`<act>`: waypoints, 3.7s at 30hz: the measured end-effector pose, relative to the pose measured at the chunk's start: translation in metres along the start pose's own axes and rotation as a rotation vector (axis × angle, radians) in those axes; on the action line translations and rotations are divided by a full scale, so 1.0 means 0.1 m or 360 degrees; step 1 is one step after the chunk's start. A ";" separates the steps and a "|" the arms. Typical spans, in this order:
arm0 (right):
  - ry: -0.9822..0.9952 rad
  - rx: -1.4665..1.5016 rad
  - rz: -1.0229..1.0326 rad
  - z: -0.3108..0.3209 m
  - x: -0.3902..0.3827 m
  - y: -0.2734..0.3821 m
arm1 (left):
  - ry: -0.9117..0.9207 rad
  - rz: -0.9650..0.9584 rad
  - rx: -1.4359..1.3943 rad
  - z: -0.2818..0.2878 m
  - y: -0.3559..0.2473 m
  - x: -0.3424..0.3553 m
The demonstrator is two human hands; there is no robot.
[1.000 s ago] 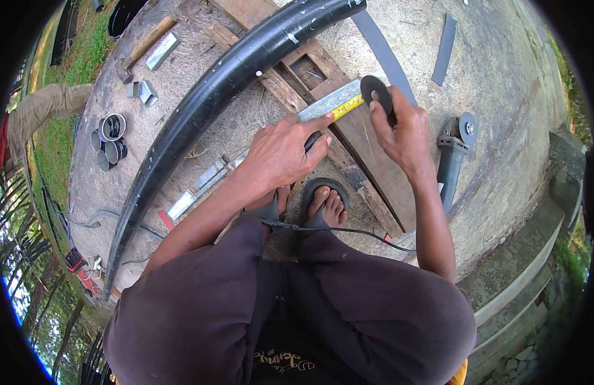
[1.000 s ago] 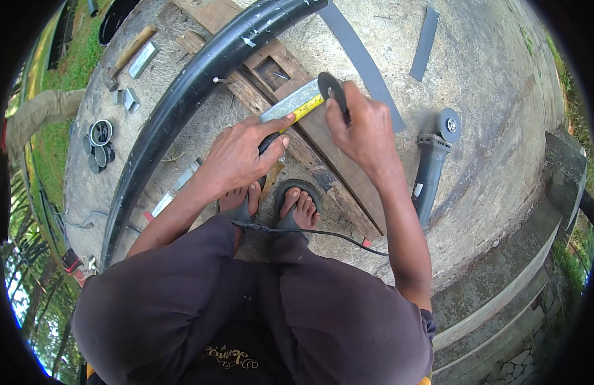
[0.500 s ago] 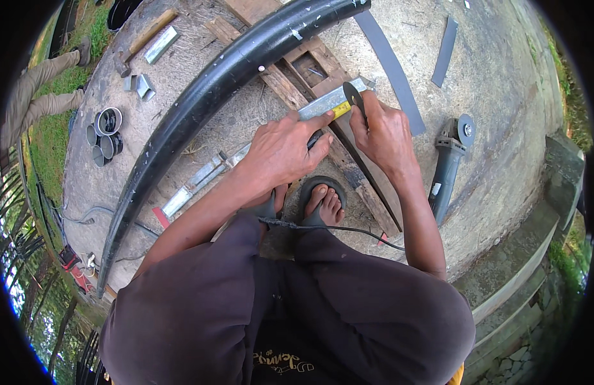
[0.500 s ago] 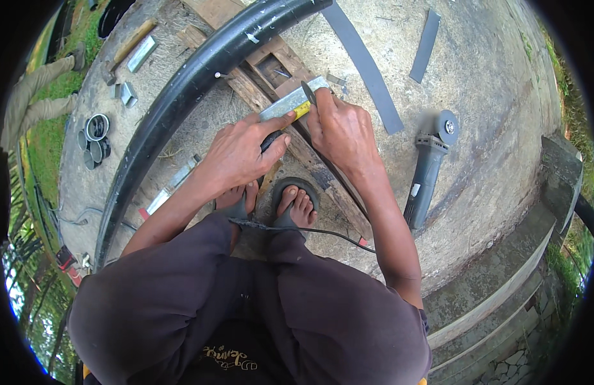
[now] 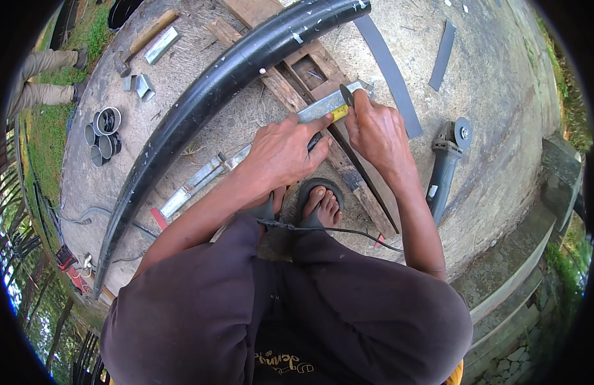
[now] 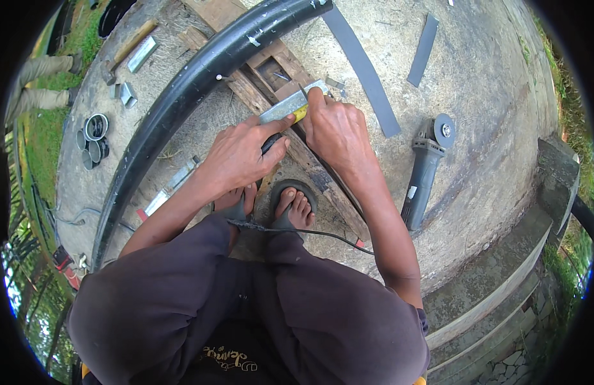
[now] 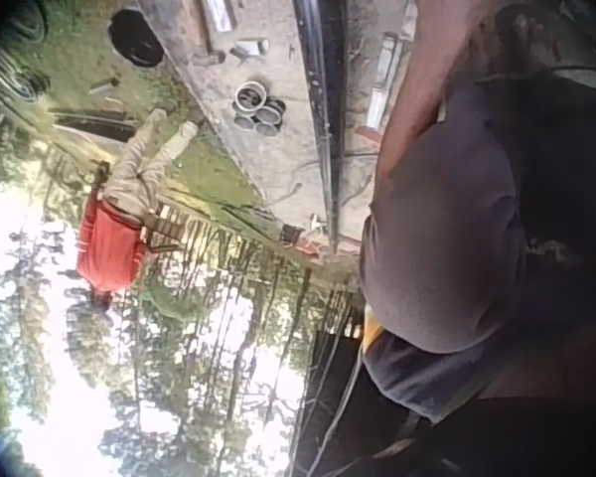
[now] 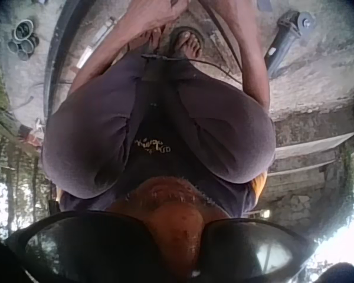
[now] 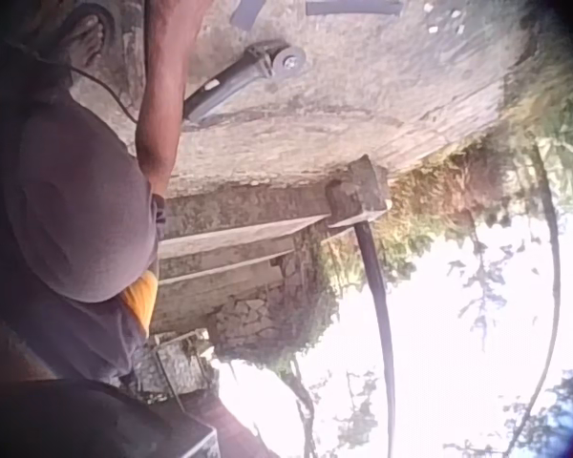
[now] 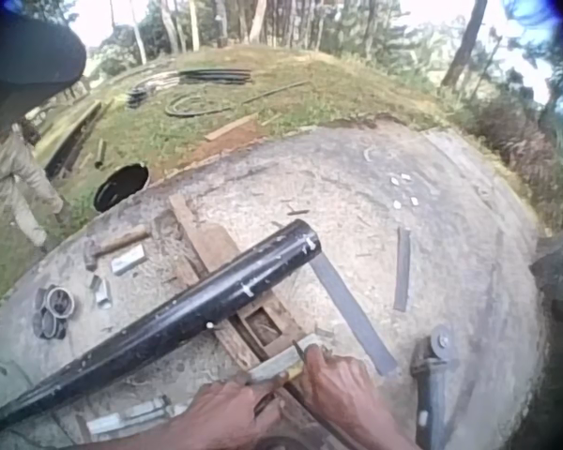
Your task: The person measures a metal profile using a measuring tape, marks it with a cutting disc, and cuts pieces from the metal profile using an angle grinder.
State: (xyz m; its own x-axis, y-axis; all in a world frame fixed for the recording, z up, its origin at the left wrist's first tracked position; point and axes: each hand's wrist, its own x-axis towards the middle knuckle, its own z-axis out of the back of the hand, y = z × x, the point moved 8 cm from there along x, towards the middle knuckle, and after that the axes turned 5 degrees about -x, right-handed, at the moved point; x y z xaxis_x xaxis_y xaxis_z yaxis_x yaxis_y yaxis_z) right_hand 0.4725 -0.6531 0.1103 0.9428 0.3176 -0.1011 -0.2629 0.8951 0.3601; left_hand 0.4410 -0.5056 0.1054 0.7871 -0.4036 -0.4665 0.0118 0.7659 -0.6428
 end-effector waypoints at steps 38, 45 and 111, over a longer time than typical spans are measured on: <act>-0.0170 0.0236 -0.0026 -0.13 -0.14 -0.16 | -0.0683 -0.0799 0.0677 -0.22 0.06 0.22; -0.0132 0.0311 -0.0063 -0.13 -0.25 -0.22 | -0.0628 -0.0801 0.0610 -0.23 0.05 0.25; -0.0076 0.0192 -0.0007 -0.05 -0.04 -0.14 | -0.0655 -0.0856 0.0377 -0.17 0.02 0.29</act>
State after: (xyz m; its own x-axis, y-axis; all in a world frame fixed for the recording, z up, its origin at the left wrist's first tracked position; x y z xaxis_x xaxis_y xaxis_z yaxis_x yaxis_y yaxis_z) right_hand 0.4714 -0.6657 0.1014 0.9534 0.2958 -0.0597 -0.2348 0.8515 0.4689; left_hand 0.4534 -0.5245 0.0801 0.8029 -0.5698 0.1748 0.5601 0.6210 -0.5483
